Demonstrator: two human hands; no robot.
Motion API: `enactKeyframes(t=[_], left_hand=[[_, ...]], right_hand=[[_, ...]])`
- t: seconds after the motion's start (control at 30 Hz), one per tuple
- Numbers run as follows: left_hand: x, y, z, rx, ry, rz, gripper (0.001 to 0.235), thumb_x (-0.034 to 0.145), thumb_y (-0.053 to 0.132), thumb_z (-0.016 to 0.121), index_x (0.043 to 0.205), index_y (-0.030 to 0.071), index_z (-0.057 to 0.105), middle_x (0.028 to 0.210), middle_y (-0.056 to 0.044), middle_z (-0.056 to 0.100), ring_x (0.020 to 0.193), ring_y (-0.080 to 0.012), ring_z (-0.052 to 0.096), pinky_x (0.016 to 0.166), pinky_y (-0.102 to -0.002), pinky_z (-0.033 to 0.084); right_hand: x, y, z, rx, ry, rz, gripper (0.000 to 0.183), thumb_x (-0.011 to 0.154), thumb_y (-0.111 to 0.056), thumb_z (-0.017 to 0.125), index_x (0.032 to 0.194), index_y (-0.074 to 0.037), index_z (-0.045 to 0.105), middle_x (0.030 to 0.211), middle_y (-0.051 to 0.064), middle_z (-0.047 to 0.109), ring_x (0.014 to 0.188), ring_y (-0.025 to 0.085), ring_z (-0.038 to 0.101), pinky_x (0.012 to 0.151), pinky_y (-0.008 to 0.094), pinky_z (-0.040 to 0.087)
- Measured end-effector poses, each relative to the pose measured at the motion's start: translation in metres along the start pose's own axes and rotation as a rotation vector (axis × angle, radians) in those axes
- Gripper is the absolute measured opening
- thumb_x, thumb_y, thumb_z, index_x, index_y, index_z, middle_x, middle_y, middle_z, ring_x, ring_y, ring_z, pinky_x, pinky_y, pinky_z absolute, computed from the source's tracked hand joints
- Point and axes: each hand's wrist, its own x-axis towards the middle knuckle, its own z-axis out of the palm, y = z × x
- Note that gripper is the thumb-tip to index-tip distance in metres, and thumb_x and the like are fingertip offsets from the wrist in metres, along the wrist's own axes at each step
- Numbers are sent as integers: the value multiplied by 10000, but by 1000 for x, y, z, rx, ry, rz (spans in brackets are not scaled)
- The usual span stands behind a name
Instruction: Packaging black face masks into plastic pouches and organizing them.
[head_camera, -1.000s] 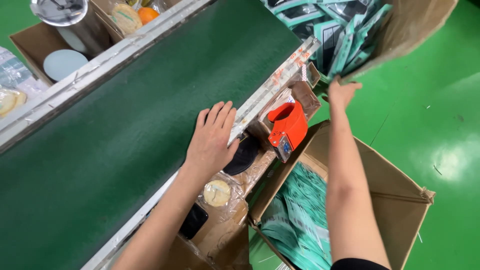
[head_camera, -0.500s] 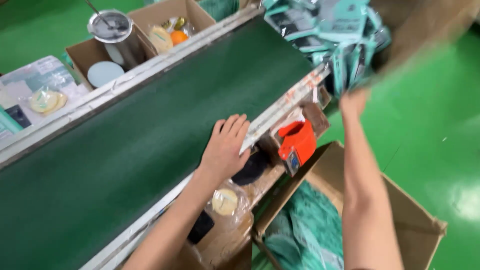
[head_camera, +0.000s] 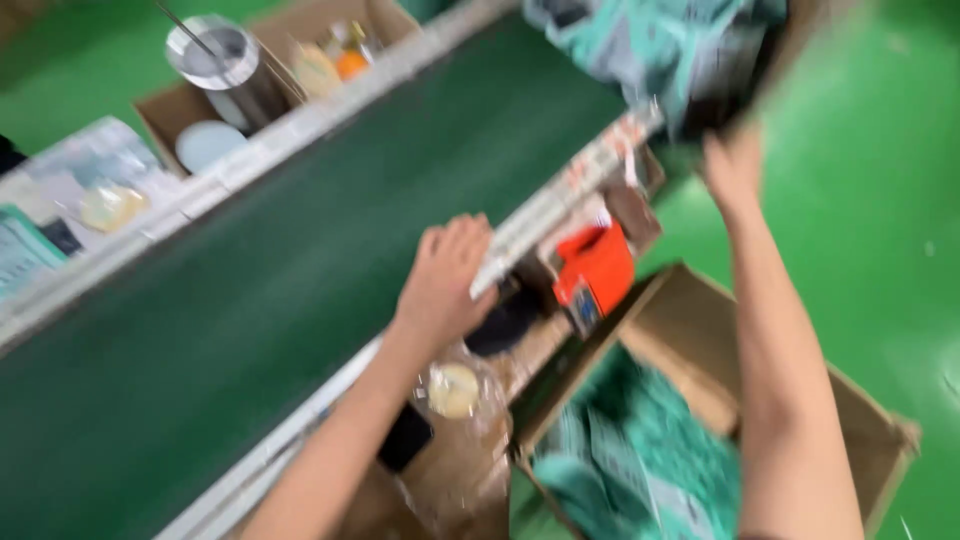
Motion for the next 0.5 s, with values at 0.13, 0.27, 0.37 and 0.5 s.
enactKeyframes(t=[0.13, 0.27, 0.37, 0.5], left_hand=[[-4, 0, -4, -2, 8, -15, 671, 753, 205, 798, 1328, -43, 556, 1456, -196, 537, 1379, -343, 458, 1127, -486, 355], [-6, -1, -1, -35, -10, -14, 682, 741, 204, 803, 1333, -34, 563, 1457, -194, 535, 1382, -346, 459, 1130, -489, 349], [-2, -5, 0, -37, 9, -12, 696, 716, 200, 804, 1324, -35, 560, 1450, -209, 530, 1378, -355, 455, 1121, -495, 343], [-7, -4, 2, -56, 17, -31, 667, 740, 202, 803, 1325, -13, 567, 1455, -184, 540, 1386, -344, 455, 1135, -492, 340]], right_hand=[[-7, 37, 36, 238, 188, 472, 482, 834, -223, 580, 1188, 98, 519, 1049, 271, 685, 922, 401, 733, 835, 498, 584], [-41, 30, 29, 415, 124, 531, 498, 869, -178, 639, 1252, 77, 449, 1039, 248, 687, 884, 371, 736, 727, 442, 558], [-34, 10, 13, 598, 83, 539, 554, 904, -133, 697, 1316, 56, 379, 1029, 225, 689, 846, 340, 740, 619, 386, 532], [-54, -9, 29, 631, 57, 479, 640, 906, -105, 785, 1350, 40, 347, 1016, 167, 673, 803, 270, 725, 553, 343, 547]])
